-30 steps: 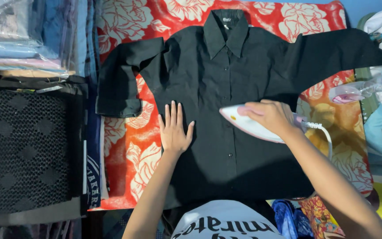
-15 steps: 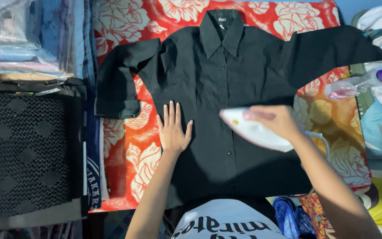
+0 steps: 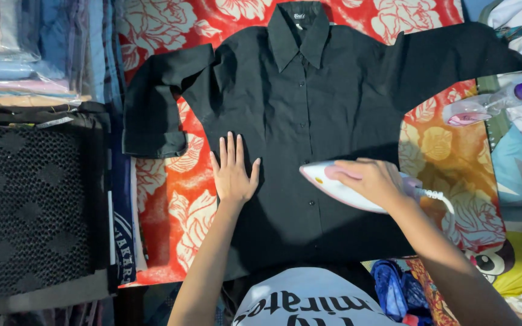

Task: The person irons a black shirt laid out on a floral-patterned surface. They smooth the fabric with one hand while moving a pink iron over the sleeves and body. The shirt is flipped over, and the person sprays it with a bottle before continuing to iron the other side.

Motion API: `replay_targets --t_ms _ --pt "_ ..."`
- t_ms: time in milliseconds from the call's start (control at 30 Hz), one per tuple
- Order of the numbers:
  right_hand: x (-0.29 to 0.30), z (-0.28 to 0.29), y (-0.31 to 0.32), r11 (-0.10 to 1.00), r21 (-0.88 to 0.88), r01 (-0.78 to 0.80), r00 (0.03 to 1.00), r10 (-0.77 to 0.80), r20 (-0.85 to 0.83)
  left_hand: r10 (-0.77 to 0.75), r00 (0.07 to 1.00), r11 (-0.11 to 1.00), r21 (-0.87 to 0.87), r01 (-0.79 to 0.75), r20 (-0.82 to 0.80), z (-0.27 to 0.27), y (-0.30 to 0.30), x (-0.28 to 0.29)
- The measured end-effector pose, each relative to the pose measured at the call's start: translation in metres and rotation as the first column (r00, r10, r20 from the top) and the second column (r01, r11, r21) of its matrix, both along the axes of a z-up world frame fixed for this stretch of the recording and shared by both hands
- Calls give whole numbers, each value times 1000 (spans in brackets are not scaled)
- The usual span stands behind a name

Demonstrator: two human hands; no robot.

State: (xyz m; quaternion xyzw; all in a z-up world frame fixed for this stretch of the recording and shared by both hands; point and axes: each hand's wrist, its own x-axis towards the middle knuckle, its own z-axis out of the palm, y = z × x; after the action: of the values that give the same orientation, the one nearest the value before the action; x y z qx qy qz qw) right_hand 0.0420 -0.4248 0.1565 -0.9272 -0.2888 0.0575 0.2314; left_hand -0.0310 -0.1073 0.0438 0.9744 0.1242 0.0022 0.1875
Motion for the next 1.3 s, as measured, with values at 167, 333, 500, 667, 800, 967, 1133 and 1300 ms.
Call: replay_targets --t_ms 167,333,500,667,800,967,1133,1300 --pt "-7 6 0 999 12 -33 996 34 -85 3 1000 1000 3 -3 -1 4 0 -1" --pt "-10 15 0 976 -168 138 979 -160 -123 13 1000 1000 9 -13 -11 2 0 -2" --pt "7 5 -21 977 -52 208 926 -214 -311 21 1000 999 26 -21 -1 3 -1 -3" --pt "86 -6 -6 952 171 255 965 -241 -102 32 999 999 27 -32 -1 5 -1 0" --pt "129 -15 47 973 19 230 967 -230 110 35 999 999 22 -36 38 3 0 -1" --pt "146 -19 68 960 -63 272 959 -264 106 39 998 999 19 -40 47 7 0 -1" --pt "144 -3 71 950 -105 293 952 -279 124 39 998 999 2 -39 45 8 0 1" --pt "105 16 65 931 -129 341 938 -346 -11 36 999 999 6 -36 30 9 0 0"
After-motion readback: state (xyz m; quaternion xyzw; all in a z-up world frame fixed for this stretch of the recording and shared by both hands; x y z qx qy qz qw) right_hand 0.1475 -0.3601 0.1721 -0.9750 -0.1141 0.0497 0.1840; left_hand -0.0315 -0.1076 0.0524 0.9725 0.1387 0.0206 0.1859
